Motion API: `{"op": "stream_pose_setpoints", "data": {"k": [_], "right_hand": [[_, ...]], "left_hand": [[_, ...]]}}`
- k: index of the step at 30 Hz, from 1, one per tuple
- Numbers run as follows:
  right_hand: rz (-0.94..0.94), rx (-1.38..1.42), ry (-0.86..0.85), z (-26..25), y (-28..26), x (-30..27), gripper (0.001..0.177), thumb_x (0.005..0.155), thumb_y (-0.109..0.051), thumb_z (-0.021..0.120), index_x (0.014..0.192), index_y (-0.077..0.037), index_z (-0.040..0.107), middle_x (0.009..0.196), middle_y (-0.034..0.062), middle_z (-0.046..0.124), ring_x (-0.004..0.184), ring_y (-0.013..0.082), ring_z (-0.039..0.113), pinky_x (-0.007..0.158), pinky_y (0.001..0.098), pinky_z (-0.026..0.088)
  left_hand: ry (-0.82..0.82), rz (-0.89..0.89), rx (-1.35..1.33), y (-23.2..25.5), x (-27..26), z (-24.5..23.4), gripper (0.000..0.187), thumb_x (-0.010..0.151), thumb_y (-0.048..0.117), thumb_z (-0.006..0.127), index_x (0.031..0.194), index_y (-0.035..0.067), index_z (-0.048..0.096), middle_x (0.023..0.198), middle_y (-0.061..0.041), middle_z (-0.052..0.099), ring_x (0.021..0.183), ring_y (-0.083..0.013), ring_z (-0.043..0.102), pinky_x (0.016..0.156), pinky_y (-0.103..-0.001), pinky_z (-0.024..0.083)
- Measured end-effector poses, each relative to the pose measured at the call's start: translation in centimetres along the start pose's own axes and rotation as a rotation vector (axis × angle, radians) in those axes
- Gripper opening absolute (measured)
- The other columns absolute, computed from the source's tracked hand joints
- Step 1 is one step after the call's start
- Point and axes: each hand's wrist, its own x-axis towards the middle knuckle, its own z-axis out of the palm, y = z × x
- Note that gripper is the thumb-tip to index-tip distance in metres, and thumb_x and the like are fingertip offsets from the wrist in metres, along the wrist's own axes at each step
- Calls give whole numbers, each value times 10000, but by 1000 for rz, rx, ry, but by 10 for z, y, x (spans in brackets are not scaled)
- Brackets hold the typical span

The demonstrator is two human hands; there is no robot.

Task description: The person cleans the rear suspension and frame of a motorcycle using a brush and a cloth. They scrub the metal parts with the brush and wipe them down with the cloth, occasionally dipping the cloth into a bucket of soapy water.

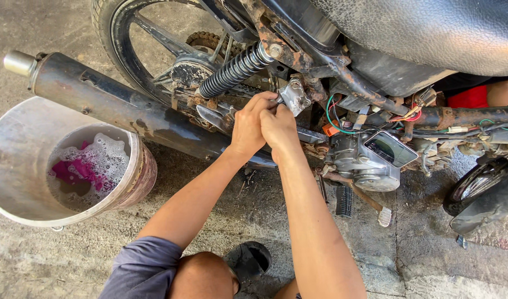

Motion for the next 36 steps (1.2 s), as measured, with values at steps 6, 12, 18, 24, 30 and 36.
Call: {"op": "stream_pose_setpoints", "data": {"k": [6, 12, 18, 24, 30, 36], "right_hand": [[-38, -161, 38, 3, -14, -8, 552, 919, -283, 467, 1305, 99, 567, 1313, 344, 585, 1318, 529, 509, 987, 643, 504], [-171, -211, 225, 29, -13, -12, 472, 979, -224, 442, 1185, 177, 583, 1221, 429, 560, 1186, 552, 534, 1050, 640, 429], [-127, -13, 292, 25, 9, -16, 403, 1050, -369, 438, 1014, -7, 613, 1072, 265, 611, 1058, 494, 605, 831, 568, 499], [-91, 93, 259, 27, 26, -25, 649, 967, -214, 531, 1522, 91, 385, 1424, 291, 411, 1239, 443, 541, 949, 540, 514], [-90, 174, 168, 28, 11, -15, 675, 976, -188, 488, 1562, 90, 304, 1459, 286, 439, 1261, 418, 543, 989, 567, 492], [-115, 54, 217, 31, 41, 14, 698, 988, -249, 489, 1558, 111, 308, 1530, 364, 304, 1347, 584, 414, 1033, 644, 486]], "left_hand": [[0, -84, 89, -26, -12, 21, 126, 929, 346, 733, 951, 241, 667, 851, 127, 663, 699, -209, 687, 652, -354, 569], [60, -10, -43, -9, -2, 1, 96, 975, 277, 688, 985, 185, 663, 812, 14, 624, 717, -294, 651, 660, -423, 571], [62, -36, 39, -63, -27, 38, 185, 942, 423, 716, 1103, 333, 718, 975, 215, 656, 955, -37, 645, 859, -204, 567], [151, -44, -76, -36, -17, 25, 112, 966, 269, 723, 1007, 176, 769, 959, 13, 741, 898, -215, 691, 816, -315, 597], [141, 4, -34, -41, -17, 27, 161, 964, 260, 719, 1046, 129, 762, 1006, -24, 752, 935, -233, 701, 836, -331, 604], [38, -8, -171, 12, 8, -18, 139, 970, 11, 666, 1052, -81, 729, 899, -269, 728, 885, -466, 682, 862, -557, 592]]}}
